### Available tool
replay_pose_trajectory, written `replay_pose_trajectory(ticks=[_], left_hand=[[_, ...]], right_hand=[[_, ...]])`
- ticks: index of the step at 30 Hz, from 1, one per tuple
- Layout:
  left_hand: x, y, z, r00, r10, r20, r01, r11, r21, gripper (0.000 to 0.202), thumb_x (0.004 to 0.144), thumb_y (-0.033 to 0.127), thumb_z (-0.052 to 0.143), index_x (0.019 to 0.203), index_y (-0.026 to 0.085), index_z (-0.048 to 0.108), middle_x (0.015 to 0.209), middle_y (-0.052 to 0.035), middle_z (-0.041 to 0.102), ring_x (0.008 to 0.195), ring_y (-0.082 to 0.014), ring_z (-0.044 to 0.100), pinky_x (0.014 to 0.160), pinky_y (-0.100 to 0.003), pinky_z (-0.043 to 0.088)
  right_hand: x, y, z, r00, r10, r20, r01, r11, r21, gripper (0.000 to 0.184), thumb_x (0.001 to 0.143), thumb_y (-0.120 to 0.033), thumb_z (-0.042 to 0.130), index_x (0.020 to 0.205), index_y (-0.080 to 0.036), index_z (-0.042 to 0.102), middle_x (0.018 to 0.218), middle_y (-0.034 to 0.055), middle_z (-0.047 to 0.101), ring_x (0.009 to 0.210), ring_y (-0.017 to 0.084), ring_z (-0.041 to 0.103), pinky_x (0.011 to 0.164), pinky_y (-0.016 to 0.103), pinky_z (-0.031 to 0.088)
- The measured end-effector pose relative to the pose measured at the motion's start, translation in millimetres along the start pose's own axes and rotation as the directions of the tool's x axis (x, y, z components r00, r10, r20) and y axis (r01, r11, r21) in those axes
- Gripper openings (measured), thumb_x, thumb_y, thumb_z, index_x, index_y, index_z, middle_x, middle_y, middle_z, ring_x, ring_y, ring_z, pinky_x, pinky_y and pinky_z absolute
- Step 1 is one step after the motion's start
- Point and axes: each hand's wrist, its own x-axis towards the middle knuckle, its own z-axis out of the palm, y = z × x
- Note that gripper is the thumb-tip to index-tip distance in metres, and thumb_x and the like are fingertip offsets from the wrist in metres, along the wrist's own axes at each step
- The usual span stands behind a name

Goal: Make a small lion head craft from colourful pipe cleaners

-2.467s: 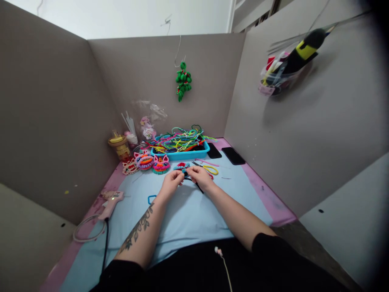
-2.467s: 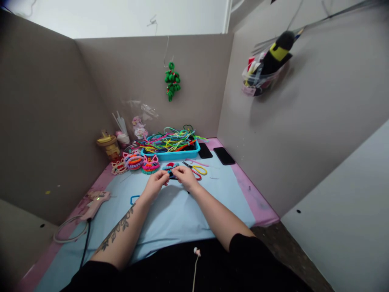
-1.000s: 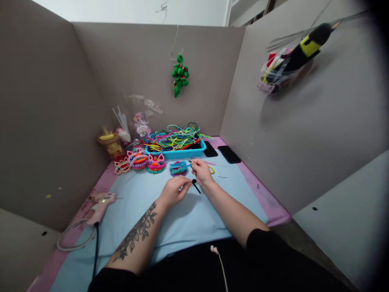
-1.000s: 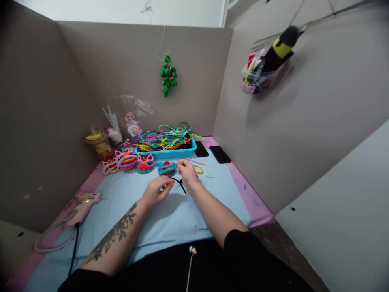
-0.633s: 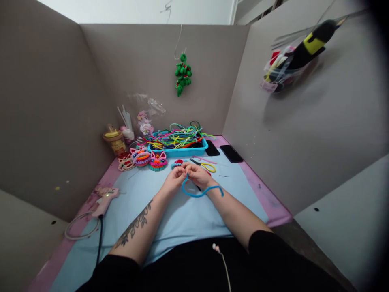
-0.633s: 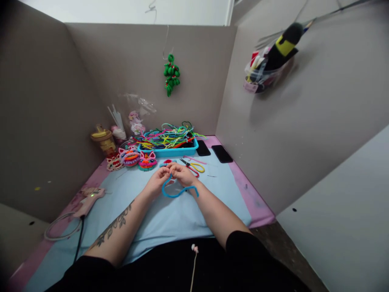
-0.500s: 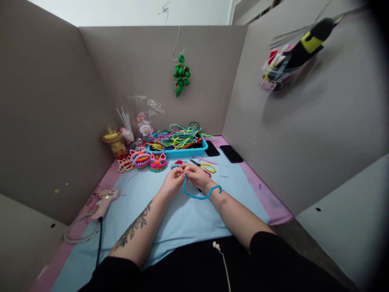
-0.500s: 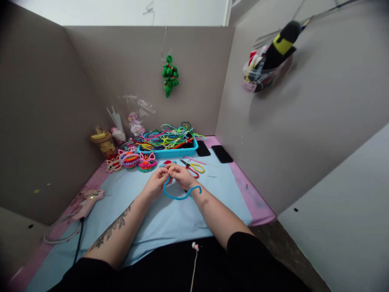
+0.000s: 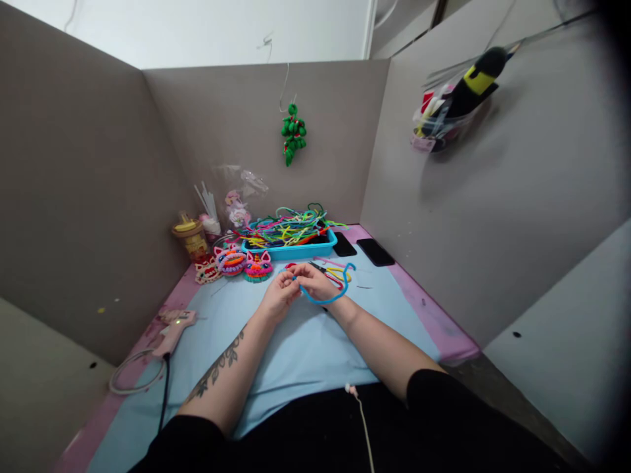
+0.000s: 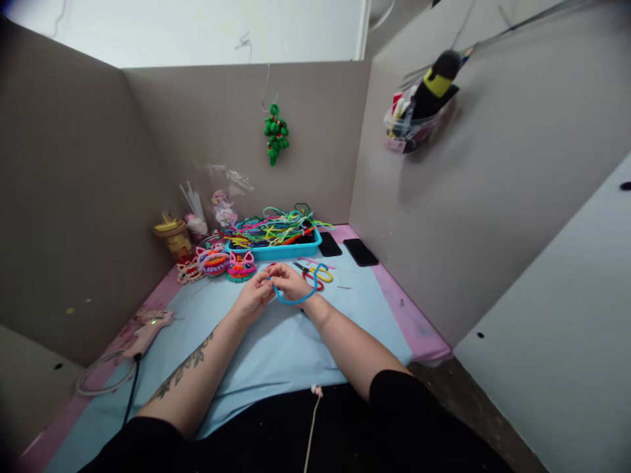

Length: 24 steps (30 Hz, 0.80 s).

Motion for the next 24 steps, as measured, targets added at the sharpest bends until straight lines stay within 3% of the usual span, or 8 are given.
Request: replay_pose_trajectory(ticks=[5,10,13,19,24], left_hand=[[2,7,-2.4,1.000,0.002,-0.021,-0.003,0.999,-0.043,0.045,0.052,0.027,0.083,0.090,0.017,0.060,0.078,0.0006,0.063,0.061,-0.0071,0.057,0.060,-0.020,0.045],[8,5,-8.0,0.990,0.057,-0.132,-0.065,0.996,-0.055,0.040,0.051,0.031,0.083,0.081,0.016,0.062,0.070,0.0009,0.063,0.061,-0.0092,0.058,0.062,-0.022,0.045],[10,0,-8.1,0.975,0.070,-0.213,-0.068,0.998,0.016,0.041,0.051,0.035,0.081,0.083,0.016,0.064,0.066,0.0019,0.062,0.058,-0.0088,0.056,0.054,-0.020,0.039],[7,-6,-2.0,0.978,0.054,-0.202,-0.025,0.989,0.144,0.046,0.052,0.038,0.081,0.089,0.015,0.064,0.061,0.0029,0.059,0.049,-0.0067,0.050,0.043,-0.018,0.028],[5,-10,-1.6,0.981,0.065,-0.184,-0.058,0.997,0.043,0.047,0.048,0.031,0.083,0.087,0.013,0.061,0.068,-0.0001,0.064,0.060,-0.0095,0.059,0.057,-0.020,0.044]], right_hand=[[3,-1,-5,1.000,-0.020,0.012,0.020,0.999,-0.046,0.033,0.064,-0.037,0.071,0.088,-0.021,0.055,0.093,0.0017,0.060,0.086,0.015,0.056,0.077,0.029,0.045],[-2,2,-7,0.998,-0.052,-0.018,0.050,0.992,-0.115,0.034,0.063,-0.033,0.073,0.091,-0.022,0.057,0.093,0.0023,0.060,0.087,0.016,0.057,0.075,0.029,0.046],[-7,2,-2,0.998,-0.070,-0.005,0.068,0.979,-0.193,0.041,0.061,-0.030,0.074,0.098,-0.023,0.057,0.091,0.0007,0.059,0.080,0.014,0.057,0.072,0.027,0.046],[-7,5,2,0.952,-0.126,-0.280,0.057,0.969,-0.241,0.026,0.070,-0.043,0.065,0.074,-0.018,0.056,0.053,-0.0050,0.049,0.047,0.008,0.044,0.047,0.022,0.036],[-9,2,-1,0.943,-0.149,-0.297,0.068,0.962,-0.266,0.026,0.068,-0.043,0.065,0.069,-0.018,0.055,0.047,-0.0057,0.048,0.044,0.008,0.042,0.047,0.022,0.034]])
